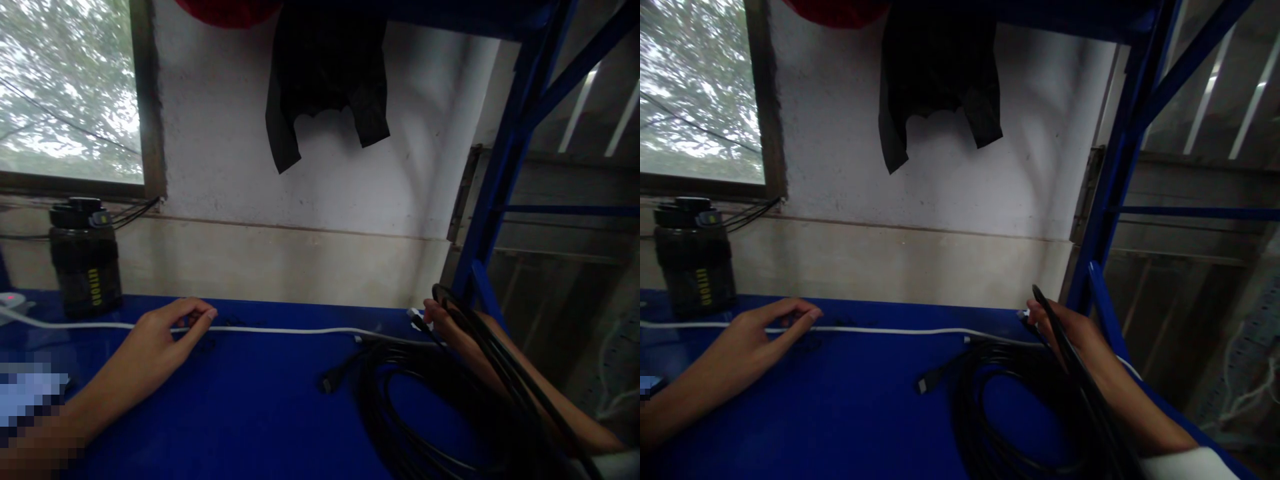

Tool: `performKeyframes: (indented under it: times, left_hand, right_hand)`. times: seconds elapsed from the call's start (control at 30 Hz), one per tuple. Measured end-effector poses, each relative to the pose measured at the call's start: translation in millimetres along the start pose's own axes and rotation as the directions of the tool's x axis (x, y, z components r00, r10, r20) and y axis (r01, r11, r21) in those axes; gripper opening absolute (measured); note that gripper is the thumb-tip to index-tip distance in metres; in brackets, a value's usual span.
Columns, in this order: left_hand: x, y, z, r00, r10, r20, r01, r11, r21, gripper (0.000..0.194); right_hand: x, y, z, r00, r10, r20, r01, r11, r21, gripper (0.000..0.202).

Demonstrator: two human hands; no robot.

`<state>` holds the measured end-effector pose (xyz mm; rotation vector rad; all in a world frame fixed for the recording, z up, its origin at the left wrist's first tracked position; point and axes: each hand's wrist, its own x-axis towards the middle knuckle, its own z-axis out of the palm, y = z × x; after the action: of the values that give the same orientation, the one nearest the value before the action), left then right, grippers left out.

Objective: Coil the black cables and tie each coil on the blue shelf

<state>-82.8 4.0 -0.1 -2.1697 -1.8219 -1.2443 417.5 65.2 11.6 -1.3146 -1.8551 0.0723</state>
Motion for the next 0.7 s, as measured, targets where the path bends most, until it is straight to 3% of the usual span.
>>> performKeyframes:
  times: [0.13, 0.23, 0.5, 0.7]
  left_hand:
    - [0, 4, -1.4, 1.0, -0.012, 0.024, 0.012, 1.0, 0.02, 0.043]
    - [-1, 6, -2.3, 1.0, -0.01, 0.025, 0.009, 1.0, 0.02, 0.044]
    - [-1, 5, -2.2, 0.999, -0.02, 0.034, 0.019, 0.999, 0.044, 0.043]
    - [-1, 8, -3.9, 0.999, -0.029, 0.036, 0.028, 0.999, 0.047, 0.044]
  right_hand:
    - [-4, -21, -1, 0.983, -0.024, 0.18, 0.01, 0.997, 0.08, 0.05]
    - [-7, -29, 0, 0.968, -0.028, 0.248, 0.005, 0.996, 0.093, 0.05]
    - [-6, -21, 1, 0.974, 0.012, 0.224, -0.032, 0.996, 0.086, 0.054]
    - [-5, -30, -1, 0.965, -0.022, 0.261, -0.002, 0.996, 0.09, 0.045]
